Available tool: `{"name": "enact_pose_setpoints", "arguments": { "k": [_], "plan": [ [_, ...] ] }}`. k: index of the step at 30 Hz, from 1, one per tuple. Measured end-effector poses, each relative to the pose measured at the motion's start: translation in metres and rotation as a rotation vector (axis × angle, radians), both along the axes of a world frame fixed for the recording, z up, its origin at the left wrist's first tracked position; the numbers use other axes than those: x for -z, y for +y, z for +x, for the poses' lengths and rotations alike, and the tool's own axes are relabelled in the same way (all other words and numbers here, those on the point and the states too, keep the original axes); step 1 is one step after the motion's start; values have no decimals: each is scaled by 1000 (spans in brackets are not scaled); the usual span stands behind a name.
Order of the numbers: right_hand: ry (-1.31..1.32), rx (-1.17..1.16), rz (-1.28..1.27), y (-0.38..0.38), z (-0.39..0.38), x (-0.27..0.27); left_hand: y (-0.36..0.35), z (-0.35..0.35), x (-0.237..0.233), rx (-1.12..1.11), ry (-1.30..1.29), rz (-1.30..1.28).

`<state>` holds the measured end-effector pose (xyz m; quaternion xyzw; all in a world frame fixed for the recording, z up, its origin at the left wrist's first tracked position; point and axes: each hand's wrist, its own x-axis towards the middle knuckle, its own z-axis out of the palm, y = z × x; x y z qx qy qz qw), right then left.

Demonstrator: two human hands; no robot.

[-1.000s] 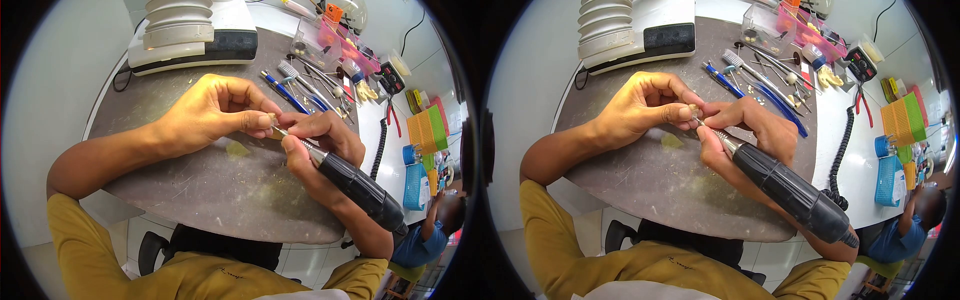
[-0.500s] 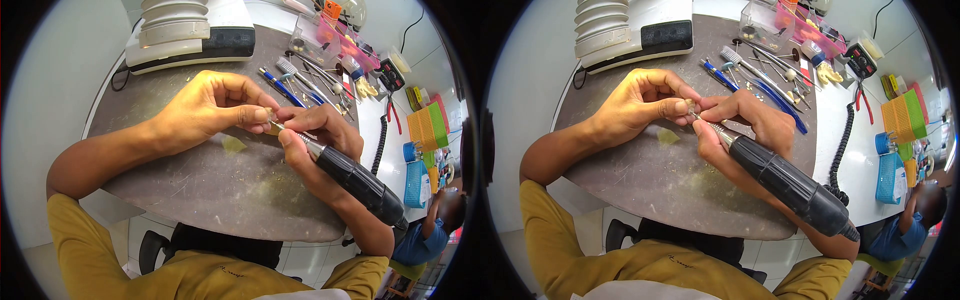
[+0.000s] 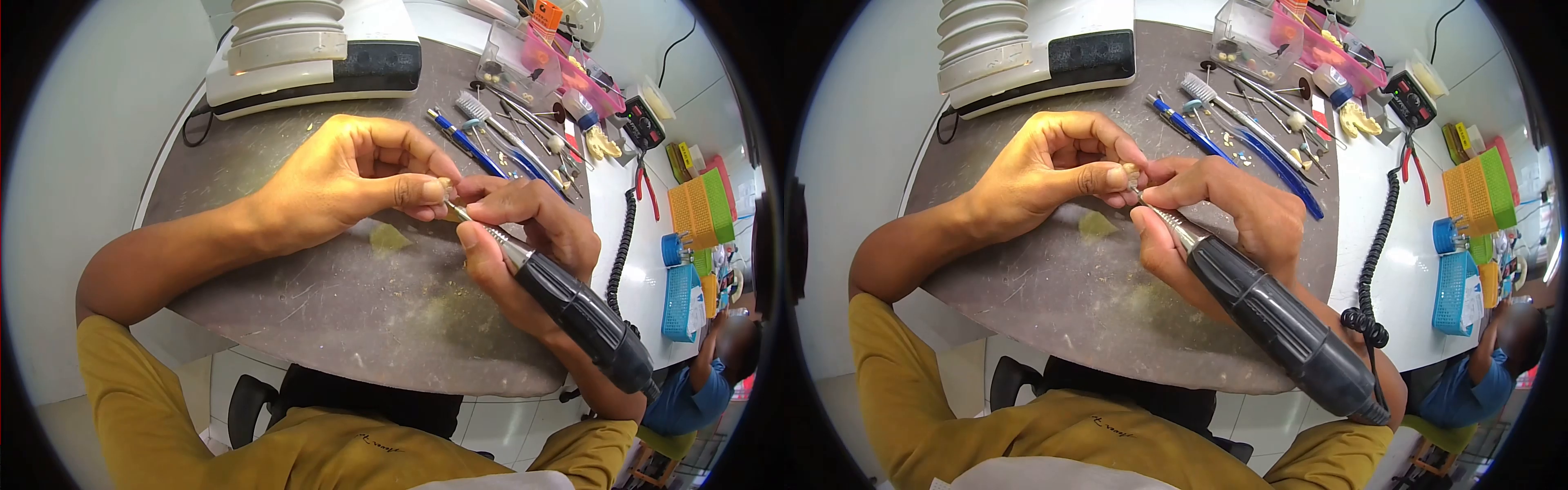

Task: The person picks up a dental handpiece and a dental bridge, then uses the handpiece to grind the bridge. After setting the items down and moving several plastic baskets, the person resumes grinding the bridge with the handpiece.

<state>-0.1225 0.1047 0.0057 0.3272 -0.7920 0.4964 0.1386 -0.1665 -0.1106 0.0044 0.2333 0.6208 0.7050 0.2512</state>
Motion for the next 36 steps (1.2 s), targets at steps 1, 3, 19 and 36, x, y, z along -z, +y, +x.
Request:
{"name": "enact_pose_setpoints", "arguments": {
  "k": [1,3,19,36],
  "plan": [
    [-7,-16,-6,2,0,1,0,0,1,7,-1,12],
    [-14,-38,-12,2,-1,1,0,0,1,9,-3,24],
    [-58,-8,12,1,2,-1,-1,0,2,6,15,-2],
    [-29,-71,-5,4,-4,-1,-2,-2,1,13,41,6]
  ]
}}
